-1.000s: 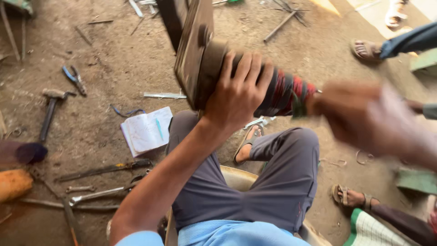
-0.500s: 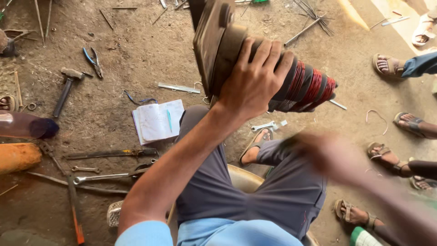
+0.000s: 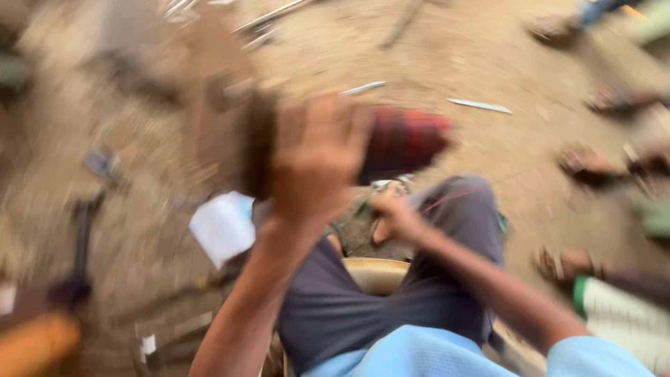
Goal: The person holds a cylindrical core with red wire and repeatedly wraps the wire around it by hand. The person rotates the core and guides the wire to form tight, even layers. The task continues with consistent hand movements to maintain uniform winding.
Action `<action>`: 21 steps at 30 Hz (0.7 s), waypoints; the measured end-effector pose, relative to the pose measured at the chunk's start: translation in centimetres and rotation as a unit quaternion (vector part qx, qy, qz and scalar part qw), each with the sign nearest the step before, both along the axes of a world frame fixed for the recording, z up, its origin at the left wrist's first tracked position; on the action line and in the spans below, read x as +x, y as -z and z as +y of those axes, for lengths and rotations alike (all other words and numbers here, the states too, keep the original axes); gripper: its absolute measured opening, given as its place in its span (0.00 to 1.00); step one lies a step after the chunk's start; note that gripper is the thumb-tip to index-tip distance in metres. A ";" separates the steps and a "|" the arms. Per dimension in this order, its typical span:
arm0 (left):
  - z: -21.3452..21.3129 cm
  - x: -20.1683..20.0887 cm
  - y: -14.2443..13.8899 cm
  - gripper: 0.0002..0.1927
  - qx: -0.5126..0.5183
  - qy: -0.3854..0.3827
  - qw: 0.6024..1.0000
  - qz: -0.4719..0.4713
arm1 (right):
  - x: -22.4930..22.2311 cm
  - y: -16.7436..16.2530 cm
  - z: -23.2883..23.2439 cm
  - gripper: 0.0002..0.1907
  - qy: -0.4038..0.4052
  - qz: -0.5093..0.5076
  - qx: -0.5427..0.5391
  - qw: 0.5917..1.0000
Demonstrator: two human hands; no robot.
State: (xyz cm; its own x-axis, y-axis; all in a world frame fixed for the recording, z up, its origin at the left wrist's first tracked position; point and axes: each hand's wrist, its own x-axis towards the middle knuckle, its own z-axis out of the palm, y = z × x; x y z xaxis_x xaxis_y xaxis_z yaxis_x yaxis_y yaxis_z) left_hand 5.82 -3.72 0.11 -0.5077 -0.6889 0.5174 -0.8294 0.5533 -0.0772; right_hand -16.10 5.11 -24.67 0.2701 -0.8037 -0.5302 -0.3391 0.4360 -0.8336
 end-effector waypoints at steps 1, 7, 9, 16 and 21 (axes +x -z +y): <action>-0.1 -0.1 -0.4 0.36 0.020 0.005 1.000 0.012 | 0.6 1.4 3.1 0.22 -0.027 -0.053 -0.261 0.964; -0.3 -2.3 -2.0 0.24 -0.025 0.043 0.999 -0.010 | 5.0 1.6 9.5 0.03 0.295 -0.244 -0.090 0.919; 0.0 -2.5 -2.0 0.21 -0.039 0.062 0.997 0.002 | 5.4 0.2 9.1 0.05 0.358 -0.234 -0.058 0.902; -0.2 -3.5 -0.6 0.30 -0.047 0.085 0.995 0.005 | 4.3 -3.6 10.6 0.06 0.391 -0.189 -0.164 0.886; -1.0 -2.7 1.1 0.33 -0.053 0.062 0.997 -0.018 | 3.8 -4.1 10.4 0.04 0.367 -0.202 -0.187 0.888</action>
